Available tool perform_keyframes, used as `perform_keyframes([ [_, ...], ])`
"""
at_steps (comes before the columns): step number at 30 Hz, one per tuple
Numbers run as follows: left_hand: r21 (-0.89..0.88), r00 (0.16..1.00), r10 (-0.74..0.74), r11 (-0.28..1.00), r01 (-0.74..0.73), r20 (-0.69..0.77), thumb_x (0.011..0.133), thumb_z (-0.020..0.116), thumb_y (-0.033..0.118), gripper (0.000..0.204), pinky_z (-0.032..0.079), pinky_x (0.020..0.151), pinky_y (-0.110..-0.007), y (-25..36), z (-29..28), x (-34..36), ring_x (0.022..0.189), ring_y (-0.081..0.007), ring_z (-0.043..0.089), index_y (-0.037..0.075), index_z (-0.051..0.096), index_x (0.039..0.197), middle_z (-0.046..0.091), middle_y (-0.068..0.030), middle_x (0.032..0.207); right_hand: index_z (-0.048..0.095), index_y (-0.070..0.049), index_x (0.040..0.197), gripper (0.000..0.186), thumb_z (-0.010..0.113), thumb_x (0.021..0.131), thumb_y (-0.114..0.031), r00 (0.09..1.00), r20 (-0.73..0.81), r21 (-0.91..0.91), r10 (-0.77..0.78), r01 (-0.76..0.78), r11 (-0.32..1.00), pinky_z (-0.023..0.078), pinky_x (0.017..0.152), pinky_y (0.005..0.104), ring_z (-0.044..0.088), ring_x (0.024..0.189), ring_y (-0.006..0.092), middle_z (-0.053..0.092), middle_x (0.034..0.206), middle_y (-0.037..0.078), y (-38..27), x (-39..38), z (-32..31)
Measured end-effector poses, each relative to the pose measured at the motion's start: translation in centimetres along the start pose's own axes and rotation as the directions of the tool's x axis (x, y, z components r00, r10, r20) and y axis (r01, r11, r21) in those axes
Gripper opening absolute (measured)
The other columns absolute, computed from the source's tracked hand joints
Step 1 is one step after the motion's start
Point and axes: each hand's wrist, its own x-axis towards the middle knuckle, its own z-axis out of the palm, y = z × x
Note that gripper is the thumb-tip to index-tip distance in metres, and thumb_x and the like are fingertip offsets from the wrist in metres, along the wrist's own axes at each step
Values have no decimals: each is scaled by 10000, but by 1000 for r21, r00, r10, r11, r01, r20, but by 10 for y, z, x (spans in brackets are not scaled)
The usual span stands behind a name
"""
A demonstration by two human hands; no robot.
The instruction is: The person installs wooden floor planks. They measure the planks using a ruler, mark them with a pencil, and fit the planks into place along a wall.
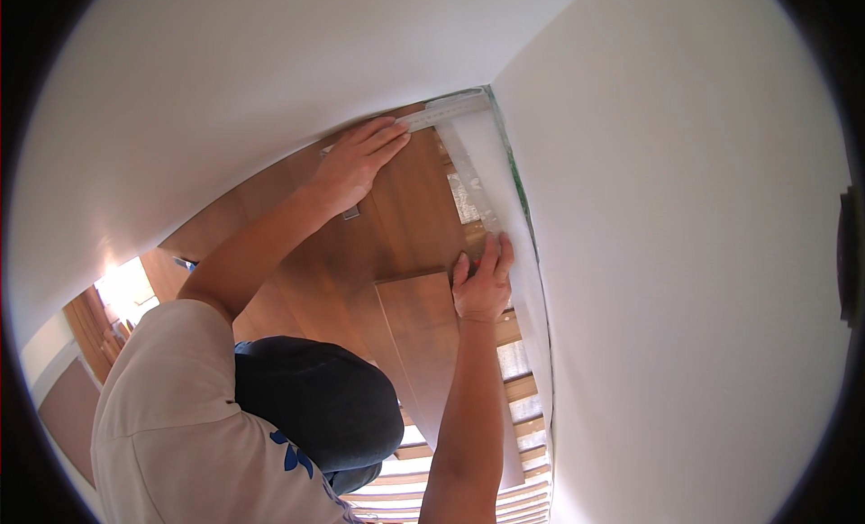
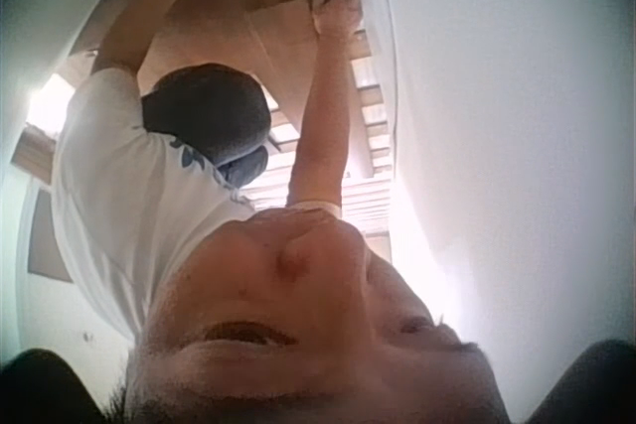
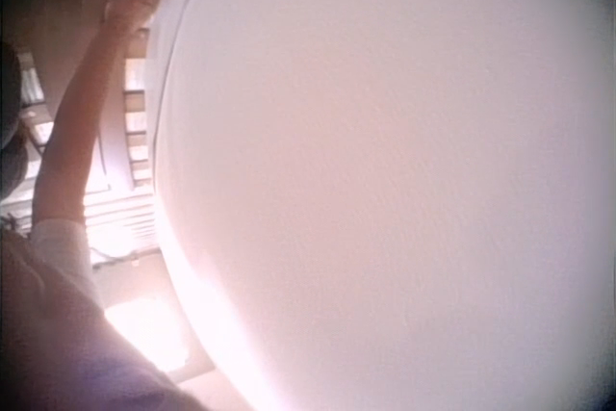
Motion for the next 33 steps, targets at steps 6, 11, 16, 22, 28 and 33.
perform_keyframes([
  [6, 3, 1000, -2, 1000, 1, 15, 778, 668, -145, 750, 482, 1208, -407, -3, -1, -2, 1502, -280, 486, 49, 610, 1500, 538, -47, 1612, 558, -122, 1492, 560, 697, 998, -346, 1000, 26, 17, 8, -9, 1000, 645, 790, 461, 744, 980, 311, 461, 1611, 105, -4, -1, 0],
  [11, 26, 999, -13, 1000, 11, 51, 791, 676, -131, 765, 476, 1213, -402, 2, -2, -2, 1527, -273, 459, 61, 590, 1527, 516, -32, 1636, 555, -124, 1495, 559, 687, 1007, -362, 1000, 11, -12, 10, -10, 1000, 643, 805, 464, 743, 1018, 322, 449, 1622, 93, -3, -1, -2],
  [16, 57, 997, -43, 998, 40, 61, 815, 668, -120, 754, 482, 1208, -397, 0, 2, -3, 1530, -259, 459, 80, 585, 1538, 511, -11, 1644, 562, -125, 1494, 554, 682, 1013, -374, 1000, 12, -8, 14, -14, 1000, 644, 809, 465, 743, 1040, 327, 449, 1624, 88, -3, -1, -2],
  [22, 47, 998, -43, 998, 40, 50, 825, 663, -110, 739, 491, 1198, -389, -4, 2, -2, 1521, -257, 471, 93, 595, 1532, 517, -11, 1641, 571, -121, 1489, 551, 684, 1013, -373, 999, -25, -12, -27, 26, 1000, 646, 815, 457, 742, 1046, 326, 455, 1621, 90, -2, 0, -1],
  [28, 56, 997, -50, 997, 47, 56, 826, 668, -89, 729, 498, 1188, -383, -4, -3, -4, 1525, -245, 466, 103, 603, 1525, 518, 2, 1637, 598, -119, 1470, 553, 708, 996, -383, 999, 30, 1, 24, -24, 1000, 646, 795, 459, 744, 1042, 331, 451, 1630, 93, -4, -2, -3],
  [33, 108, 998, -41, 994, 35, 49, 874, 693, -3, 631, 519, 1151, -383, -2, -4, -1, 1489, -231, 495, 116, 627, 1491, 545, 18, 1598, 579, -186, 1495, 497, 650, 1036, -362, 1000, 30, -54, 0, 2, 999, 646, 840, 483, 725, 1114, 330, 424, 1647, 86, -1, -4, -3],
])
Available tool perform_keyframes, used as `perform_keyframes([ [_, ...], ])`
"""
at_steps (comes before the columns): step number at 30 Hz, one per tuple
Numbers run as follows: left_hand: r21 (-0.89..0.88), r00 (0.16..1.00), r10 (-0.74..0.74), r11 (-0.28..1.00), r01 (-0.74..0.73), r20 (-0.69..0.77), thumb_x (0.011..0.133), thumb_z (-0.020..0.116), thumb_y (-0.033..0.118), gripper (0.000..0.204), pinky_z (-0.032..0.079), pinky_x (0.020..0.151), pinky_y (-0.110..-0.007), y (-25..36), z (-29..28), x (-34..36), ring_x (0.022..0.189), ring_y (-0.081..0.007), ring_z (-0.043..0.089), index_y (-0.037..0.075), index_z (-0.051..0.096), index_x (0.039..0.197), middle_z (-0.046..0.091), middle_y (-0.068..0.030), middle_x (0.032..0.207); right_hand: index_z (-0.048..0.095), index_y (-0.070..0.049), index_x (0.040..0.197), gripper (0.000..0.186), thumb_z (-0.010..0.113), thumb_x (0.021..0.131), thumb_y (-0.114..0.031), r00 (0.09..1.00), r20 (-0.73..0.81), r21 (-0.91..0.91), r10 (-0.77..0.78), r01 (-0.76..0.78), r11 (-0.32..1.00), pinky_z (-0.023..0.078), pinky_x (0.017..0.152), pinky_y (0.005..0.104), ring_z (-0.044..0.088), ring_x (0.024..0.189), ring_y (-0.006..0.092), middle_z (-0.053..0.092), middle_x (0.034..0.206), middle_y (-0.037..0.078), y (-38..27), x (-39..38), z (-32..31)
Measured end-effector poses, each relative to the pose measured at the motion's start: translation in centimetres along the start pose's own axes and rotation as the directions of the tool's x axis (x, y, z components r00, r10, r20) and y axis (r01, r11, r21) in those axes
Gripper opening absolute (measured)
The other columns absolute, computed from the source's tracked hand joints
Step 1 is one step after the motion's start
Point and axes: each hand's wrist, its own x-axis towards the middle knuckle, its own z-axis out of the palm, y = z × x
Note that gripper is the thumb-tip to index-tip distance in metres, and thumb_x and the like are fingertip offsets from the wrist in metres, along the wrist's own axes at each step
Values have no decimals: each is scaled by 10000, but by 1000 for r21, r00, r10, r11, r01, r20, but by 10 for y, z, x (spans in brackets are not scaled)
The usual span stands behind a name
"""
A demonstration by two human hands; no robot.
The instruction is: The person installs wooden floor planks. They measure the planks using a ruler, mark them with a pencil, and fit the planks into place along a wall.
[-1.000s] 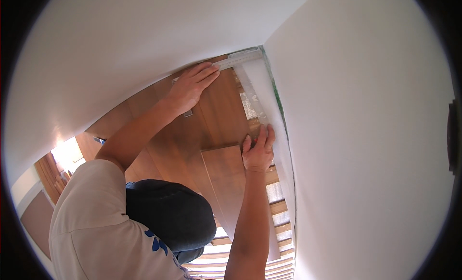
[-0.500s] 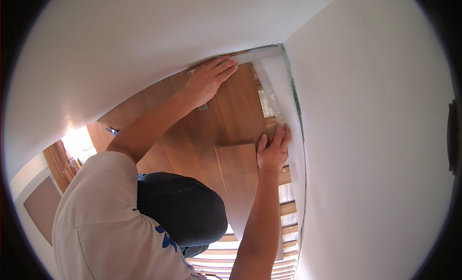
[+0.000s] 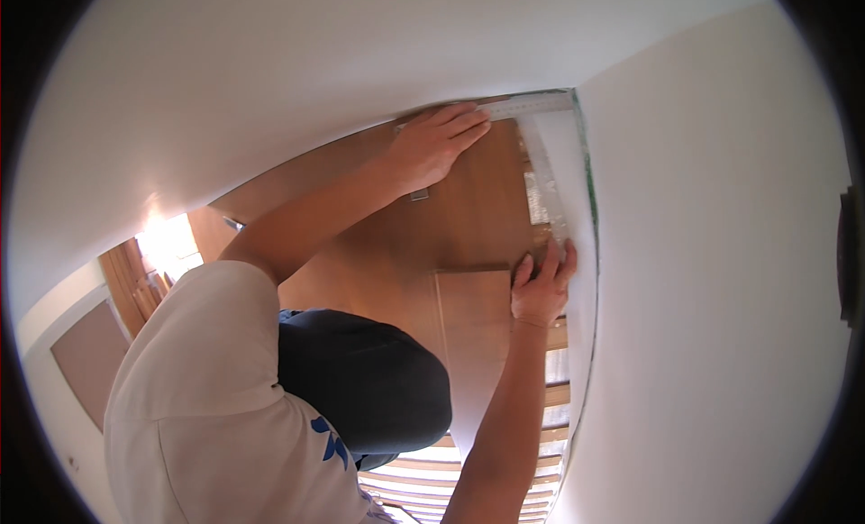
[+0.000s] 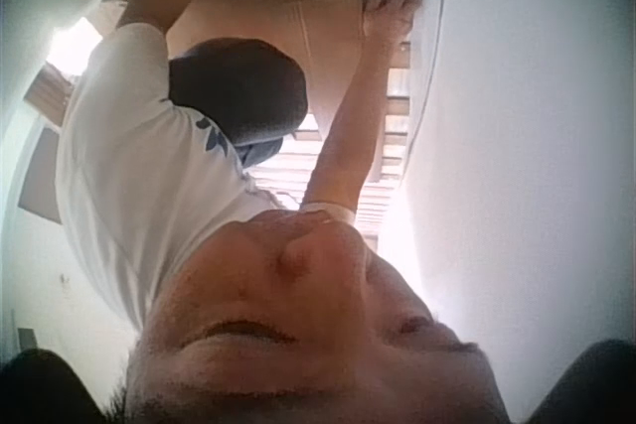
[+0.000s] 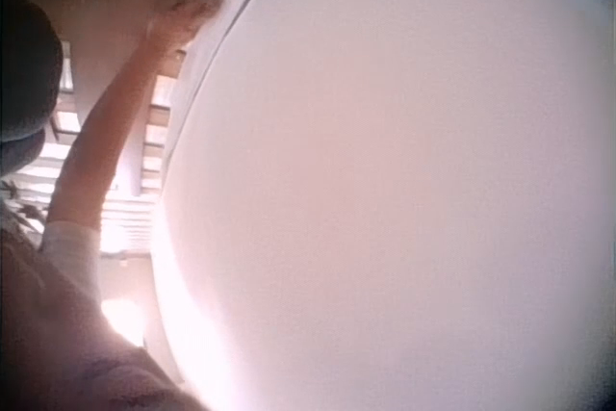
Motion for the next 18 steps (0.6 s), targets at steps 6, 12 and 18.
perform_keyframes([
  [6, 35, 999, 53, 998, -53, 12, 895, 695, 56, 535, 490, 1164, -428, 3, -12, 13, 1454, -260, 523, 88, 651, 1427, 591, -30, 1538, 599, -180, 1471, 481, 657, 1031, -364, 1000, 17, 24, 9, -10, 1000, 645, 828, 483, 727, 1113, 345, 433, 1641, 96, -2, 2, 0],
  [12, -19, 968, 207, 977, -212, -139, 886, 687, 122, 451, 434, 1204, -464, 45, 0, 30, 1426, -322, 531, 28, 690, 1328, 619, -134, 1459, 616, -166, 1456, 472, 673, 1023, -346, 998, -52, -15, -25, 25, 1000, 648, 839, 463, 724, 1140, 343, 451, 1634, 103, -2, 0, 3],
  [18, -56, 974, 159, 984, -170, -160, 888, 718, 146, 386, 430, 1198, -434, 49, 13, 32, 1375, -284, 539, 19, 718, 1252, 638, -102, 1338, 615, -152, 1453, 470, 666, 1030, -352, 1000, -20, 2, -7, 7, 1000, 652, 800, 465, 739, 1082, 316, 459, 1617, 101, -4, 1, 1],
])
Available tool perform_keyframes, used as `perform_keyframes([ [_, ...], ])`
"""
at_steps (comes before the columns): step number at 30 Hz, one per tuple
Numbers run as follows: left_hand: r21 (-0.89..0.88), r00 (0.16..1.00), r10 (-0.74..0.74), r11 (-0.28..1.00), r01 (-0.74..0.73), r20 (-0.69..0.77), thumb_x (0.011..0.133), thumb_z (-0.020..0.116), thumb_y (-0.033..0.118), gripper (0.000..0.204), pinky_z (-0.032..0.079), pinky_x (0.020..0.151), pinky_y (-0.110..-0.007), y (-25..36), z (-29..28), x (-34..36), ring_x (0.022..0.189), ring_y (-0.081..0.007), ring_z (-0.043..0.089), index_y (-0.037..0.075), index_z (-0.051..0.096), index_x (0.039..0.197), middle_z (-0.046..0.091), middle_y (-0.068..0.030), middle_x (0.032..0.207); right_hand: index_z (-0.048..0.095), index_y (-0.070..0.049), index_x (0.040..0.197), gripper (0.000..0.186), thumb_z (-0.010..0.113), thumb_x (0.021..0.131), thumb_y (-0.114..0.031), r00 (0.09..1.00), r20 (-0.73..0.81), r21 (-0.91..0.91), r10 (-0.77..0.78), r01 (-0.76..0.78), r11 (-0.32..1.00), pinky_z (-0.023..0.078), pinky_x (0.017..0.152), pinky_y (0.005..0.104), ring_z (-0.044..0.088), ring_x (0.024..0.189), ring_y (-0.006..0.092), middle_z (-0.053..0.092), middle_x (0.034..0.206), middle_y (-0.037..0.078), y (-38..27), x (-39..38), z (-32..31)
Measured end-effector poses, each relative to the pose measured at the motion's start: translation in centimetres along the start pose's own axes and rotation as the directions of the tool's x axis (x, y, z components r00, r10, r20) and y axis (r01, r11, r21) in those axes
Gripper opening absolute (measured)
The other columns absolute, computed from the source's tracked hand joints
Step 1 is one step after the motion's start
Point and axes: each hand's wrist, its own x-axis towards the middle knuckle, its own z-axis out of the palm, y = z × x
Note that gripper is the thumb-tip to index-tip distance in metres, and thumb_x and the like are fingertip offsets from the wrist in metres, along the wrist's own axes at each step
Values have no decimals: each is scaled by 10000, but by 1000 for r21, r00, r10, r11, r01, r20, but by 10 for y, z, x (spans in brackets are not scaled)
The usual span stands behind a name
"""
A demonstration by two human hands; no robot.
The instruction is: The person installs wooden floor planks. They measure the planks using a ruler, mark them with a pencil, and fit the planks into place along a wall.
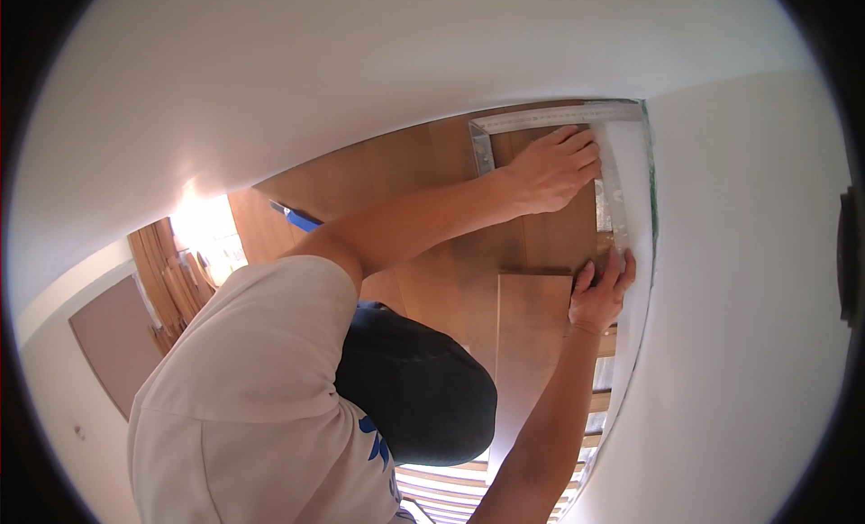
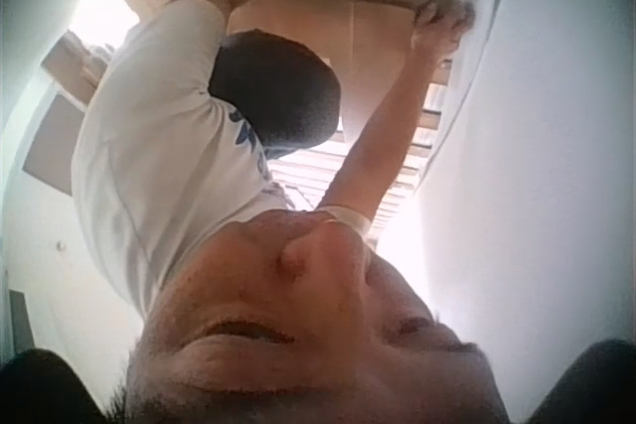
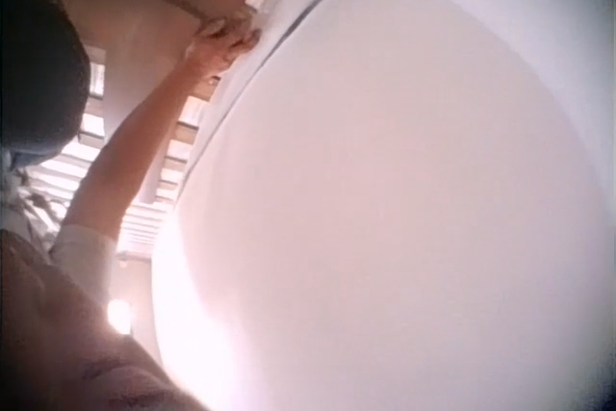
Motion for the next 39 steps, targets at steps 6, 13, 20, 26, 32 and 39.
perform_keyframes([
  [6, 17, 993, 110, 994, -111, 35, 892, 713, 250, 282, 437, 1131, -428, -8, 7, 4, 1293, -263, 528, 86, 726, 1121, 613, -43, 1177, 567, -149, 1473, 490, 662, 1034, -346, 999, 20, 32, 29, -30, 999, 643, 762, 477, 746, 998, 329, 452, 1614, 109, -4, 2, -4],
  [13, -62, 995, 41, 997, -47, -95, 889, 753, 239, 299, 447, 1146, -425, -3, 13, 2, 1337, -269, 540, 92, 695, 1143, 616, -55, 1247, 554, -159, 1484, 516, 671, 1019, -349, 999, -21, -10, 27, -27, 1000, 643, 771, 468, 721, 1054, 345, 467, 1602, 124, 5, 2, -1],
  [20, -23, 998, 25, 999, -26, -56, 901, 751, 229, 390, 438, 1159, -417, -4, 8, -2, 1374, -273, 536, 74, 669, 1250, 618, -69, 1343, 592, -144, 1448, 496, 691, 1009, -352, 1000, -10, 50, -7, 7, 999, 643, 767, 436, 740, 968, 310, 474, 1594, 115, -1, 3, 1],
  [26, 40, 986, -105, 994, 101, 131, 979, 730, 312, 685, 316, 1292, -481, -5, -13, -7, 1552, -332, 397, 25, 505, 1559, 451, -150, 1648, 600, -131, 1438, 491, 693, 1011, -354, 999, -31, 31, -14, 15, 999, 642, 747, 432, 741, 951, 299, 460, 1604, 112, 4, 1, 0],
  [32, 64, 966, -216, 976, 209, 145, 1020, 683, 384, 740, 295, 1306, -484, -24, -8, -23, 1586, -327, 344, -4, 454, 1607, 368, -149, 1715, 595, -136, 1446, 484, 687, 1015, -336, 1000, -16, 45, -18, 18, 999, 647, 742, 438, 742, 932, 289, 461, 1598, 108, -1, 2, -2],
  [39, 76, 963, -216, 976, 206, 164, 1036, 659, 386, 734, 284, 1310, -482, -23, -6, -22, 1602, -305, 323, -3, 441, 1619, 337, -139, 1741, 600, -136, 1439, 484, 691, 1011, -341, 1000, -26, 41, -10, 11, 999, 644, 747, 455, 740, 939, 301, 468, 1594, 106, -1, 3, -3],
])
